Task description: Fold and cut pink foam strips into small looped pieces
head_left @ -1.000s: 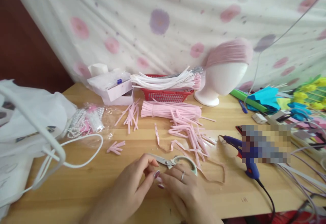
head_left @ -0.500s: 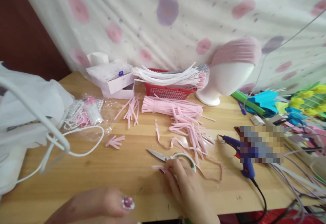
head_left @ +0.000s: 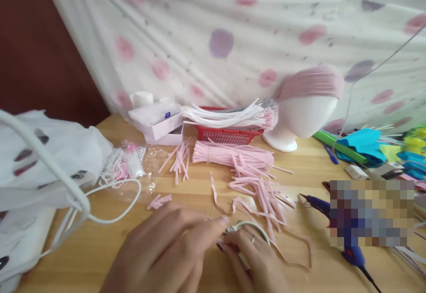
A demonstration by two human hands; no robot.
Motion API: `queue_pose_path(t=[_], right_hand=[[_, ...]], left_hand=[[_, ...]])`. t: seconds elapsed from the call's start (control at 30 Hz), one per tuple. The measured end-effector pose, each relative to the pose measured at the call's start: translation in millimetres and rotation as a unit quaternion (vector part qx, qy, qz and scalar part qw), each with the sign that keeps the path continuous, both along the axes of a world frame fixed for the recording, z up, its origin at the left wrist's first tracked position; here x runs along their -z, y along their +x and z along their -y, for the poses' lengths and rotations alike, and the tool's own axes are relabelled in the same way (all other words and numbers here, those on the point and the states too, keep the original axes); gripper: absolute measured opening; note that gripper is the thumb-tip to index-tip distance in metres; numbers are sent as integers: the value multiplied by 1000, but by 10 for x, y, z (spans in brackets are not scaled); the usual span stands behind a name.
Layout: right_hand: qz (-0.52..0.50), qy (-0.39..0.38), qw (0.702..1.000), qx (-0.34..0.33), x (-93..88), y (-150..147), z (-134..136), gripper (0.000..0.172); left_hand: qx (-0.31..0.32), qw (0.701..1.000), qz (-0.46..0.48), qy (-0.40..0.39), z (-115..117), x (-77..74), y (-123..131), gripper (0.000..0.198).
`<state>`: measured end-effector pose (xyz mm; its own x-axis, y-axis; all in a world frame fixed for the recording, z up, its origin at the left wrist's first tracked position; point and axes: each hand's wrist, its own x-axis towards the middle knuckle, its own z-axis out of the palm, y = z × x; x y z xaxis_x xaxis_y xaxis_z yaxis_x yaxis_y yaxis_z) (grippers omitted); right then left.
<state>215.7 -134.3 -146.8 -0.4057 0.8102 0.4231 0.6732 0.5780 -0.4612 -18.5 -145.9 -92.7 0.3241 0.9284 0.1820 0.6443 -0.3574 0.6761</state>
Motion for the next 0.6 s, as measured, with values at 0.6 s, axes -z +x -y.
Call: queue_pose_path(t=[0.6], right_hand=[[56,5,997,-45,-148,1,-77,20]], left_hand=[[-221,924,-312,26,-1464,392,-423,30]])
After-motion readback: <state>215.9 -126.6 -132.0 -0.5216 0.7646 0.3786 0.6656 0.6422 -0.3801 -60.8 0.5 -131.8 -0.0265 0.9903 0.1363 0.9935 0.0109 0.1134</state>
